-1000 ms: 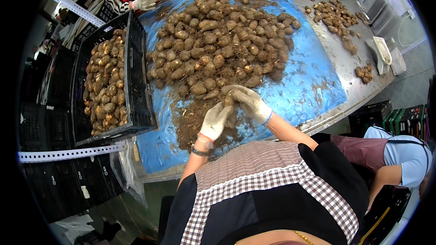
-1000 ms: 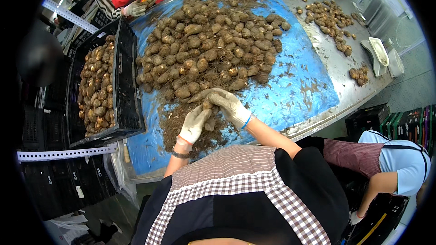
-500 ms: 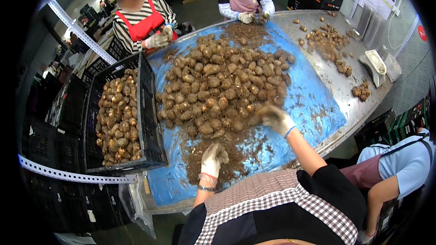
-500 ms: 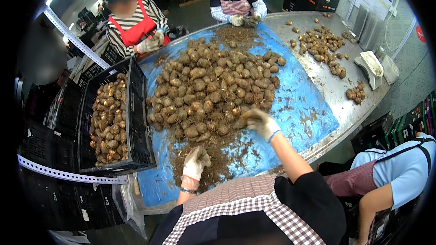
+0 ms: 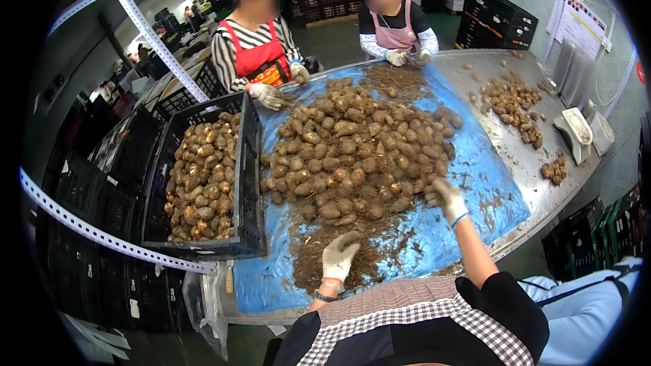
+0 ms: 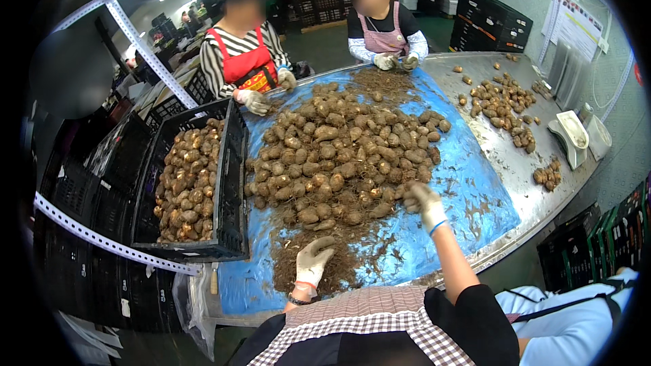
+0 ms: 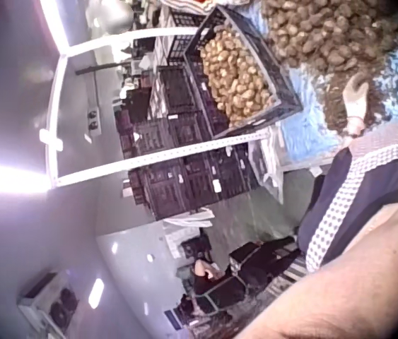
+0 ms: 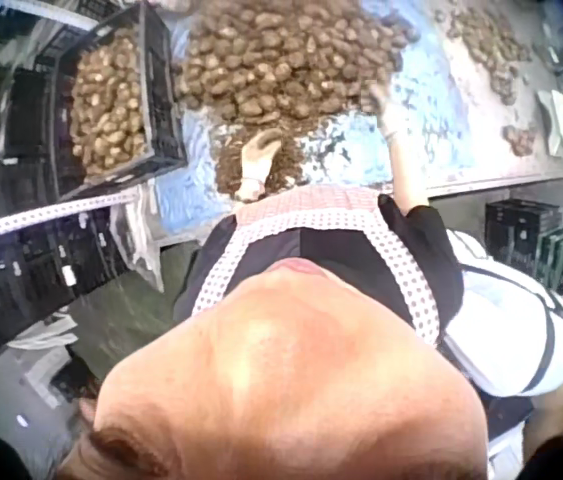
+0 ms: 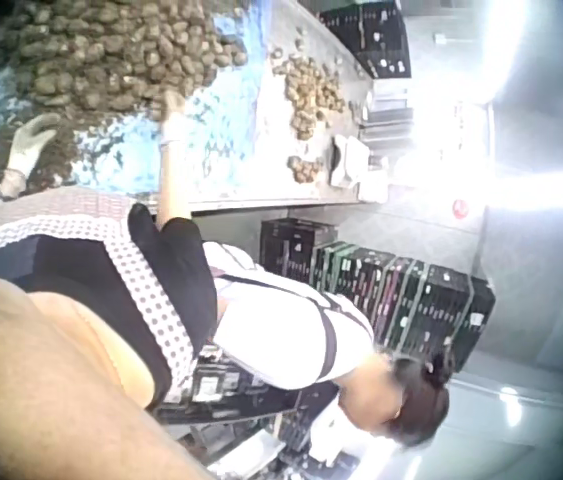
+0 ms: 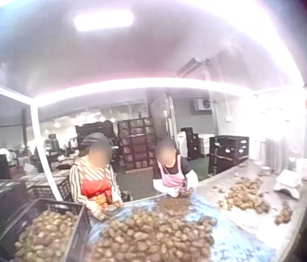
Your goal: The person sorts through a pile of brown root vegetables on a table using gloved hands, picking them up to remove debris and placing them into a black crate.
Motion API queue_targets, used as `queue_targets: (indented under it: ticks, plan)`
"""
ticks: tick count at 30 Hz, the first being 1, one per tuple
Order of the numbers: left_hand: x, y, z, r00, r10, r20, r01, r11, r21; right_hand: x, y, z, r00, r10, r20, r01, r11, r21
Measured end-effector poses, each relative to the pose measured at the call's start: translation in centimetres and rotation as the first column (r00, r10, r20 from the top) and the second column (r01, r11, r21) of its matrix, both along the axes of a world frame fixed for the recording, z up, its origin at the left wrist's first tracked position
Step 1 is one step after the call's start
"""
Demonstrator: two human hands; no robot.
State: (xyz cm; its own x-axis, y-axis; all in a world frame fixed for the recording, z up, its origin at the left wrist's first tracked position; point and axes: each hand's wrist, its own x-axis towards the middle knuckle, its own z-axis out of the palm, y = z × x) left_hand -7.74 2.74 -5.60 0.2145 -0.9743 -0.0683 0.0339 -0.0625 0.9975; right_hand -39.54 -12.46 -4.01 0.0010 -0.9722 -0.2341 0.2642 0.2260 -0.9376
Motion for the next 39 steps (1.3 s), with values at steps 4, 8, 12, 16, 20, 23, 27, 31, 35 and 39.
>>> queue_targets:
  ticks: [4, 8, 12, 16, 20, 23, 27, 31, 35, 39]
  plan:
    - [0.3, 0.3, 0.8, 0.954, 0.023, 0.299, -0.071, 0.986, 0.149, 8.1, 3.5, 1.4, 0.806, 0.119, -0.58, -0.202, 0.976, -0.08]
    - [0.6, 1.3, 1.3, 0.952, 0.031, 0.304, -0.08, 0.985, 0.152, 13.2, 4.5, 2.4, 0.511, -0.022, -0.859, -0.57, 0.739, -0.358]
    - [0.3, 2.8, 1.4, 0.957, 0.036, 0.286, -0.068, 0.992, 0.103, 17.5, 3.2, 1.6, 0.405, -0.222, -0.887, -0.755, 0.467, -0.461]
    - [0.7, 3.8, 1.0, 0.954, 0.012, 0.3, -0.062, 0.986, 0.157, 19.2, 2.1, -0.6, 0.191, -0.203, -0.96, -0.857, 0.443, -0.264]
    - [1.3, 4.6, 0.3, 0.957, 0.019, 0.291, -0.069, 0.984, 0.162, 19.0, 1.9, -2.2, 0.115, -0.201, -0.973, -0.867, 0.458, -0.197]
    - [1.9, 4.8, 0.0, 0.978, 0.008, 0.207, -0.051, 0.977, 0.205, 18.8, 2.1, -2.3, 0.148, -0.203, -0.968, -0.853, 0.469, -0.229]
    - [2.6, 4.3, 0.3, 0.962, -0.076, 0.264, 0.013, 0.972, 0.233, 18.1, 2.0, -1.2, 0.208, -0.133, -0.969, -0.813, 0.527, -0.247]
    - [2.9, 4.1, 0.8, 0.975, -0.074, 0.21, 0.031, 0.979, 0.203, 17.5, 1.9, -0.2, 0.274, -0.134, -0.952, -0.78, 0.548, -0.302]
    - [2.9, 4.7, 1.8, 0.968, -0.109, 0.226, 0.065, 0.98, 0.19, 17.4, 2.2, 0.2, 0.249, -0.1, -0.963, -0.762, 0.594, -0.259]
    - [2.9, 5.5, 3.3, 0.971, -0.112, 0.212, 0.06, 0.969, 0.238, 18.3, 2.4, 0.0, 0.173, -0.117, -0.978, -0.758, 0.618, -0.208]
